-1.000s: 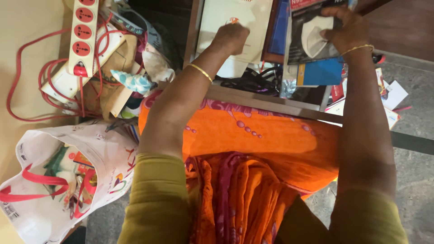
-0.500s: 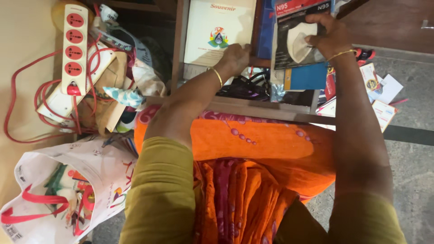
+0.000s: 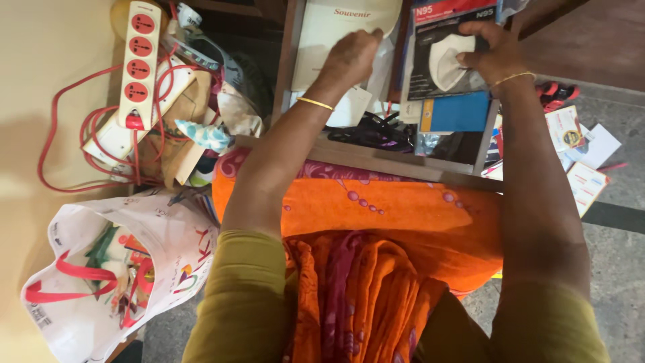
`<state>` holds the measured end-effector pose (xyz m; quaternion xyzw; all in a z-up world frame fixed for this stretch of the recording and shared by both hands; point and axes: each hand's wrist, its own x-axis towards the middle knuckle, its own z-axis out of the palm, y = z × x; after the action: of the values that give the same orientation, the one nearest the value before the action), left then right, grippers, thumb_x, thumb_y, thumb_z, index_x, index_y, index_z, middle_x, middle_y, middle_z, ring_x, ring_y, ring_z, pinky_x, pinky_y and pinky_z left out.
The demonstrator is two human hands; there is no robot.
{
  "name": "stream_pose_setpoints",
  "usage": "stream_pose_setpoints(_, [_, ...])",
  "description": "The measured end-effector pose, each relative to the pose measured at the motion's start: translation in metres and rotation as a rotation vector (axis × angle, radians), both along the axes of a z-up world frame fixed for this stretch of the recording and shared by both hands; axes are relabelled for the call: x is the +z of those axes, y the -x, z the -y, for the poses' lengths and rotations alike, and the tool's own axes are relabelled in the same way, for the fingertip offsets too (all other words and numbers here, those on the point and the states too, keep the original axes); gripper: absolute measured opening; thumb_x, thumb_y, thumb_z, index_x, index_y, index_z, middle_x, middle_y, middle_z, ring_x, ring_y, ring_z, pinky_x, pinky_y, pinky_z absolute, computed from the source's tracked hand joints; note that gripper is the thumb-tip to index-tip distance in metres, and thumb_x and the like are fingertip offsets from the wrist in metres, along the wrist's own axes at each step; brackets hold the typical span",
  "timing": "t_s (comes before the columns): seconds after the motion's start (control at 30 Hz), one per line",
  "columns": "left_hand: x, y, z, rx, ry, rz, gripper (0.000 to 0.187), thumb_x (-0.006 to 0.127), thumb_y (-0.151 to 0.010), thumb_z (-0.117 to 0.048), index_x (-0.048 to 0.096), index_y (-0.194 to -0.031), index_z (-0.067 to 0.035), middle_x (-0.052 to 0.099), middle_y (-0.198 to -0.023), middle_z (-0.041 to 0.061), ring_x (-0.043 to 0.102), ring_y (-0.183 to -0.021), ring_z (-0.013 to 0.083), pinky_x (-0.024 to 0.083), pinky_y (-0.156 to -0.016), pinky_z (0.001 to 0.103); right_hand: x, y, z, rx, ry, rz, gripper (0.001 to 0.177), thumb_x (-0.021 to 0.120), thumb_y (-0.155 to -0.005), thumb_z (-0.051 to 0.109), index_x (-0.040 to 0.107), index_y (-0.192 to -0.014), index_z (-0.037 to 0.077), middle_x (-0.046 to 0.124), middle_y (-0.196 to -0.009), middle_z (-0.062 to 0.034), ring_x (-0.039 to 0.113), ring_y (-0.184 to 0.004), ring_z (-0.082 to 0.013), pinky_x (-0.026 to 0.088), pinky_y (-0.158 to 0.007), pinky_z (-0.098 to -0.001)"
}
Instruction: The person organizes a drawer by looking through and moving various items including boxes, papers, a book, and small packaged items.
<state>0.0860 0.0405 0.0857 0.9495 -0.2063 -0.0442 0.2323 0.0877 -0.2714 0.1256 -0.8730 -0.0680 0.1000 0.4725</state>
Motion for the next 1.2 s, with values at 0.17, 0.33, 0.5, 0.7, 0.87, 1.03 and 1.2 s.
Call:
stream_pose_setpoints(0.17, [0.018,-0.01,-0.022,0.186,0.09,-0.006,0.03,0.066,-0.076,0.008,0.068,-0.105,0.001,0.071,-0.097,0.028,0.069,-0.097,0.044,0.056,-0.082,0.051,-0.017,-0.003,-0.029,0.045,0.023,-0.137,0.053,0.08,-0.081,0.003,0.068,-0.132,0.007,0.072,-0.127,-0.0092,0.068,-0.113,-0.0199,0.051,-0.101,-0.0306])
stream_pose_setpoints(0.33, [0.013,-0.016,-0.023,0.162,0.108,0.059,0.029,0.068,-0.075,0.007,0.068,-0.104,0.002,0.071,-0.099,0.028,0.07,-0.098,0.0433,0.057,-0.085,0.049,-0.037,-0.006,-0.077,0.131,-0.057,-0.198,0.055,0.078,-0.081,0.001,0.065,-0.134,0.003,0.07,-0.127,-0.0087,0.067,-0.114,-0.0193,0.052,-0.1,-0.0302])
stream_pose_setpoints(0.5, [0.012,-0.016,-0.023,0.19,0.115,0.068,0.035,0.067,-0.072,0.008,0.069,-0.106,0.002,0.07,-0.1,0.028,0.07,-0.097,0.0425,0.057,-0.083,0.048,-0.059,-0.01,-0.116,0.063,-0.179,-0.314,0.054,0.076,-0.084,0.0,0.063,-0.137,0.006,0.072,-0.124,-0.0101,0.07,-0.109,-0.0196,0.055,-0.097,-0.0302])
stream_pose_setpoints(0.7, [0.018,-0.019,-0.022,0.203,0.075,-0.053,0.033,0.066,-0.074,0.007,0.071,-0.105,-0.002,0.071,-0.102,0.026,0.069,-0.1,0.0415,0.057,-0.084,0.047,-0.133,-0.022,-0.134,-0.099,-0.14,-0.366,0.055,0.075,-0.082,0.001,0.063,-0.135,0.011,0.072,-0.12,-0.0085,0.07,-0.107,-0.021,0.056,-0.093,-0.0326])
stream_pose_setpoints(0.87, [0.013,-0.018,-0.016,0.12,0.064,-0.06,0.023,0.072,-0.074,0.002,0.073,-0.097,0.001,0.071,-0.094,0.028,0.072,-0.094,0.0418,0.059,-0.084,0.046,-0.203,-0.031,-0.134,0.017,0.106,0.118,0.069,0.079,-0.081,0.004,0.05,-0.144,0.008,0.073,-0.127,-0.0135,0.069,-0.118,-0.0332,0.054,-0.099,-0.0415])
stream_pose_setpoints(1.03, [0.013,-0.012,-0.011,0.112,0.083,-0.03,0.021,0.07,-0.077,0.004,0.074,-0.097,0.0,0.072,-0.094,0.028,0.071,-0.094,0.0431,0.058,-0.082,0.048,-0.207,-0.028,-0.146,-0.098,0.113,0.162,0.098,0.085,-0.076,0.012,0.027,-0.155,0.007,0.07,-0.121,-0.0175,0.066,-0.112,-0.0392,0.053,-0.093,-0.046])
stream_pose_setpoints(1.2, [0.021,-0.009,-0.009,0.089,0.075,-0.086,0.021,0.067,-0.078,0.004,0.074,-0.098,0.0,0.072,-0.097,0.027,0.072,-0.095,0.0417,0.058,-0.083,0.047,-0.173,-0.02,-0.166,0.025,0.589,0.077,0.091,0.077,-0.085,0.023,0.02,-0.153,-0.001,0.028,-0.146,-0.0488,0.057,-0.111,-0.0586,0.051,-0.09,-0.0533])
